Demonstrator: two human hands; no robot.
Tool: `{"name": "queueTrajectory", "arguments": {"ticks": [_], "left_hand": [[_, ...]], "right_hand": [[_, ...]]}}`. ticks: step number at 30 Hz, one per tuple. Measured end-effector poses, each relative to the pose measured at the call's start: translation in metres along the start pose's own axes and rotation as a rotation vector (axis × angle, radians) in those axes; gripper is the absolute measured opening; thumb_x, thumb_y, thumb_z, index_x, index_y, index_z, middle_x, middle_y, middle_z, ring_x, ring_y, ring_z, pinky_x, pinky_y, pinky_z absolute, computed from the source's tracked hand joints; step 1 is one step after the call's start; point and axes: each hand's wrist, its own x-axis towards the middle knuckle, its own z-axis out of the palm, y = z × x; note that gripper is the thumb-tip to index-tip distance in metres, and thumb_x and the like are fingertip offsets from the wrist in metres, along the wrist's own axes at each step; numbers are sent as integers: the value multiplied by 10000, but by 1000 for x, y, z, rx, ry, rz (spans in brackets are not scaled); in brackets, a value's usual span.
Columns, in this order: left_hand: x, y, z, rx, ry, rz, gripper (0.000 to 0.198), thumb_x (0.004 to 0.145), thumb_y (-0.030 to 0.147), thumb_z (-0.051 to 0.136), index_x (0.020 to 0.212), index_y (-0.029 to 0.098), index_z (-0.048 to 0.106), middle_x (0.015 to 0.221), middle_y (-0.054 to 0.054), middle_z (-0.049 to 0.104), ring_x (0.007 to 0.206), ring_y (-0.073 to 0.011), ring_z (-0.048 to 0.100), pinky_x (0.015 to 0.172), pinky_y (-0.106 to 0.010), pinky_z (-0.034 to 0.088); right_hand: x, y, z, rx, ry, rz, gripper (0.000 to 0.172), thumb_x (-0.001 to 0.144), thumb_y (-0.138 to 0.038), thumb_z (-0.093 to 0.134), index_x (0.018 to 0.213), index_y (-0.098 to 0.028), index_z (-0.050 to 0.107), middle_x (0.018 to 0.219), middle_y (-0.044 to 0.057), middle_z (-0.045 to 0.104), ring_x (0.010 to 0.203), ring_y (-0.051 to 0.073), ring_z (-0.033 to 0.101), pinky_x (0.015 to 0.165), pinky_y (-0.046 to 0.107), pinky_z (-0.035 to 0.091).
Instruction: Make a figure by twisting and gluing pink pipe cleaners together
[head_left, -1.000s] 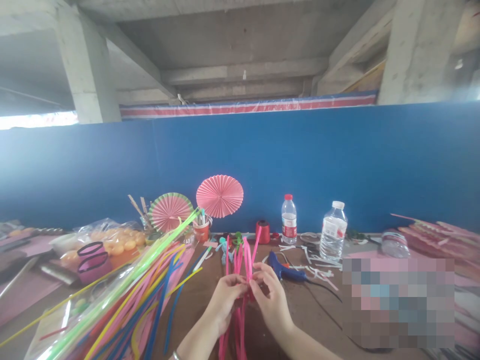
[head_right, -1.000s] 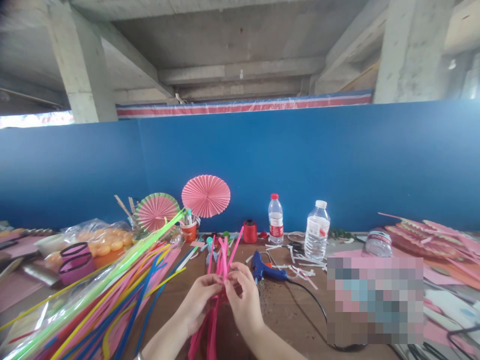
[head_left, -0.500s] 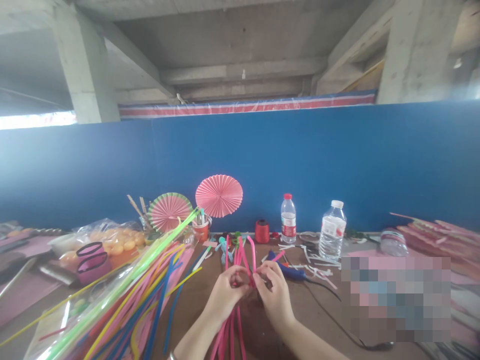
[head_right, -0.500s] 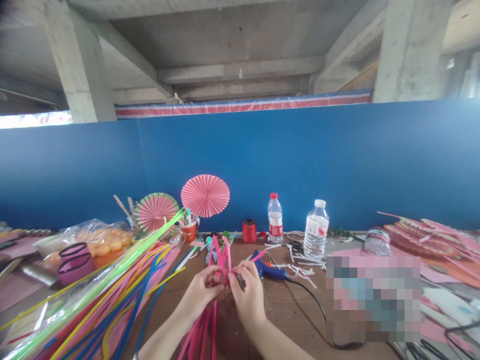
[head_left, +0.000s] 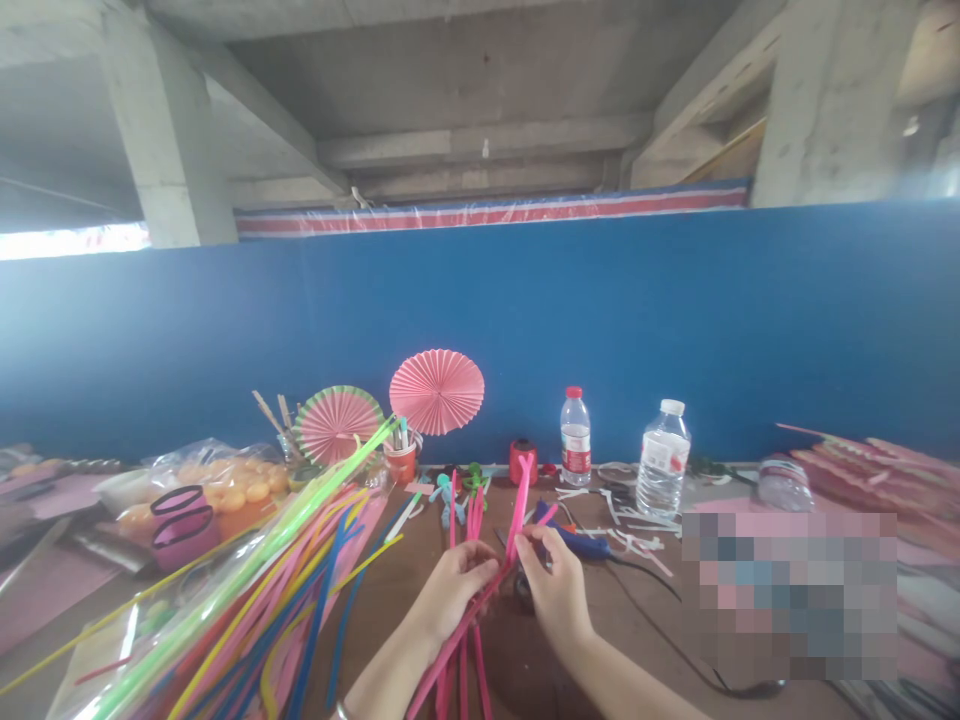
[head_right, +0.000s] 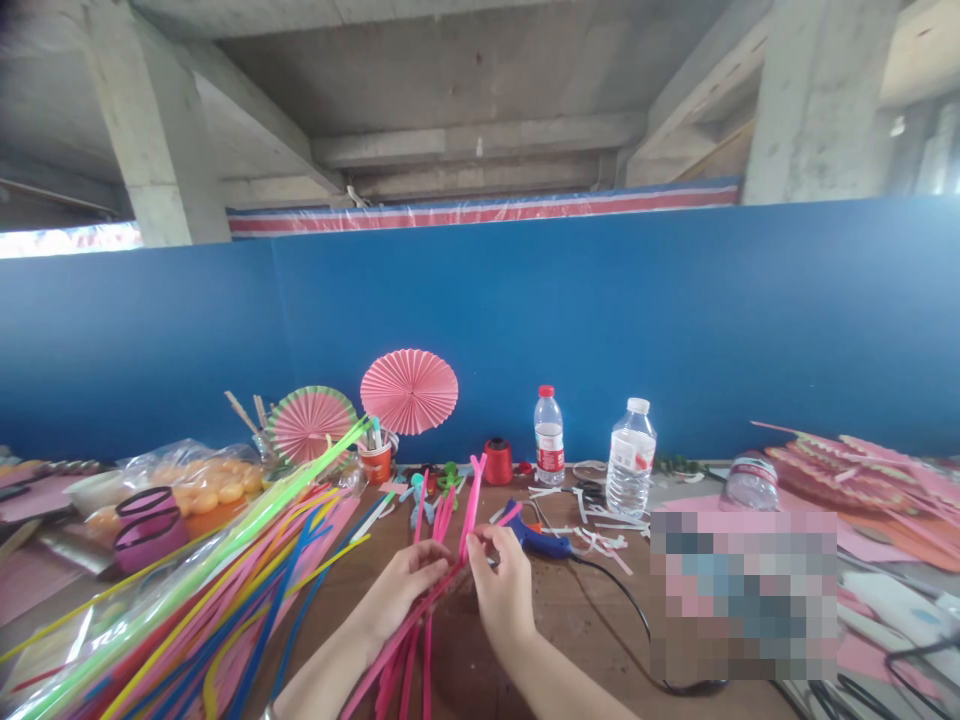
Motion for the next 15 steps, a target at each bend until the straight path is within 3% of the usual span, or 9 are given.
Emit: {"name": "queueTrajectory", "arguments": {"ticks": [4, 8, 11, 15], "left_hand": [[-5, 9, 2, -85, -52, 45, 321, 699, 362, 669, 954, 166, 669, 877, -74, 692, 788, -199, 624, 708, -273, 455], [-8, 18, 3, -122, -88, 121, 406, 647, 331, 726, 1026, 200, 662, 1138, -88, 628, 1119, -242, 505, 962, -305, 332], [-9, 21, 4, -120, -128, 140, 405, 602, 298, 762, 981, 176, 688, 1120, -103, 640, 1136, -278, 491, 992, -332, 295], [-9, 18, 5, -152, -132, 126, 418, 587, 284, 776, 975, 155, 690, 969, -108, 691, 979, -285, 582, 900, -353, 381]], "right_hand": [[0, -8, 1, 54, -9, 42, 205, 808, -347, 532, 787, -158, 609, 688, 44, 652, 620, 189, 594, 594, 274, 467], [2, -20, 3, 105, -27, 44, 227, 801, -365, 536, 773, -153, 615, 697, 48, 669, 635, 191, 612, 597, 270, 481], [4, -27, 3, 105, -27, 35, 225, 792, -361, 543, 737, -153, 609, 662, 44, 657, 608, 186, 597, 577, 268, 474], [6, -30, 5, 73, -39, 18, 205, 789, -342, 541, 740, -155, 610, 639, 35, 639, 578, 179, 572, 556, 268, 452]]}}
